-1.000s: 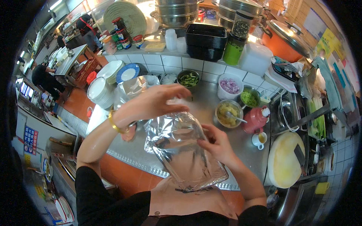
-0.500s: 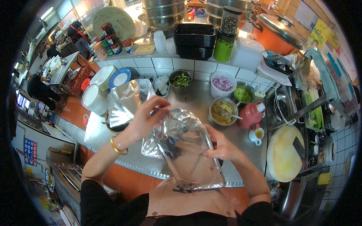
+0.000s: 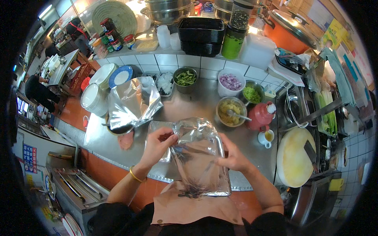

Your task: The person tears off sheets of aluminum foil, folds them into rectangular packets, and places them on a tray. They then wash their hands and pick up a small container of sauce.

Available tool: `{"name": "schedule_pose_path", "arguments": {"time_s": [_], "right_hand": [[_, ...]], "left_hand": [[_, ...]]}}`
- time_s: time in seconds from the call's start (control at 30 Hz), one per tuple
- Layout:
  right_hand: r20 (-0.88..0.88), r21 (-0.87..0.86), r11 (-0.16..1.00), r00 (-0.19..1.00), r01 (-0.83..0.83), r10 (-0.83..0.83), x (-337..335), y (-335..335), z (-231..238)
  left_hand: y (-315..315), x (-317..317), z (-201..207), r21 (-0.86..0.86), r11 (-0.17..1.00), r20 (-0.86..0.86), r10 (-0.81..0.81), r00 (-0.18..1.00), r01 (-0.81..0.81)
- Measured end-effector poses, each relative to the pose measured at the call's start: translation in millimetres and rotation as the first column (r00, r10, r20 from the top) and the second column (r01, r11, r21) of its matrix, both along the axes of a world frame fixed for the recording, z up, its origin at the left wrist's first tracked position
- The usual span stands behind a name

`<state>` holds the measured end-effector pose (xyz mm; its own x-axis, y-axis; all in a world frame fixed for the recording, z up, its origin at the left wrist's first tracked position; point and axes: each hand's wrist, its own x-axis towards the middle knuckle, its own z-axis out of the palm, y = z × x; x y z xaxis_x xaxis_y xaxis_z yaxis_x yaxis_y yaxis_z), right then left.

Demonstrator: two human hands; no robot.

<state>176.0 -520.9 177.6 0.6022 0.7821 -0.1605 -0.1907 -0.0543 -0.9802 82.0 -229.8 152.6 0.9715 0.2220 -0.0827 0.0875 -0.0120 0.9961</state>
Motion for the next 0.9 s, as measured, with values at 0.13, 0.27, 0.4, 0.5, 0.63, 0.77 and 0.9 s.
{"name": "schedule_pose_path", "arguments": {"time_s": [0.13, 0.27, 0.4, 0.5, 0.63, 0.77, 0.9], "right_hand": [[-0.026, -0.024, 1.0, 1.0, 0.015, -0.016, -0.2, -5.9, -16.4], [-0.05, 0.031, 0.994, 0.994, 0.103, -0.101, -6.3, -16.8, -32.4], [-0.047, -0.005, 0.992, 0.991, 0.126, -0.126, -4.1, -25.7, -39.6], [-0.027, -0.033, 0.989, 0.989, 0.142, -0.143, 0.3, -28.4, -41.7], [-0.045, -0.066, 0.982, 0.983, 0.175, -0.178, 0.4, -26.9, -42.1], [-0.039, -0.073, 0.981, 0.982, 0.179, -0.182, -3.2, -22.9, -37.7], [-0.026, -0.06, 0.978, 0.979, 0.2, -0.202, -7.4, -25.3, -32.7]], "left_hand": [[-1.5, 15.7, -0.2, -0.169, 0.984, -0.116, -0.069, 0.991, 0.049], [-10.9, 28.3, -10.2, -0.068, 0.995, -0.171, -0.087, 0.981, 0.077], [-9.0, 44.8, -20.8, -0.129, 0.983, -0.207, -0.158, 0.966, 0.133], [-6.0, 58.1, -16.8, -0.03, 0.964, -0.203, -0.265, 0.942, 0.265], [-12.2, 76.1, 3.8, 0.527, 0.822, 0.183, -0.358, 0.916, 0.216], [-33.6, 84.7, 16.4, 0.371, 0.759, 0.393, -0.65, 0.65, 0.535], [-48.0, 78.8, 11.0, 0.297, 0.671, 0.146, -0.735, 0.662, 0.679]]}}
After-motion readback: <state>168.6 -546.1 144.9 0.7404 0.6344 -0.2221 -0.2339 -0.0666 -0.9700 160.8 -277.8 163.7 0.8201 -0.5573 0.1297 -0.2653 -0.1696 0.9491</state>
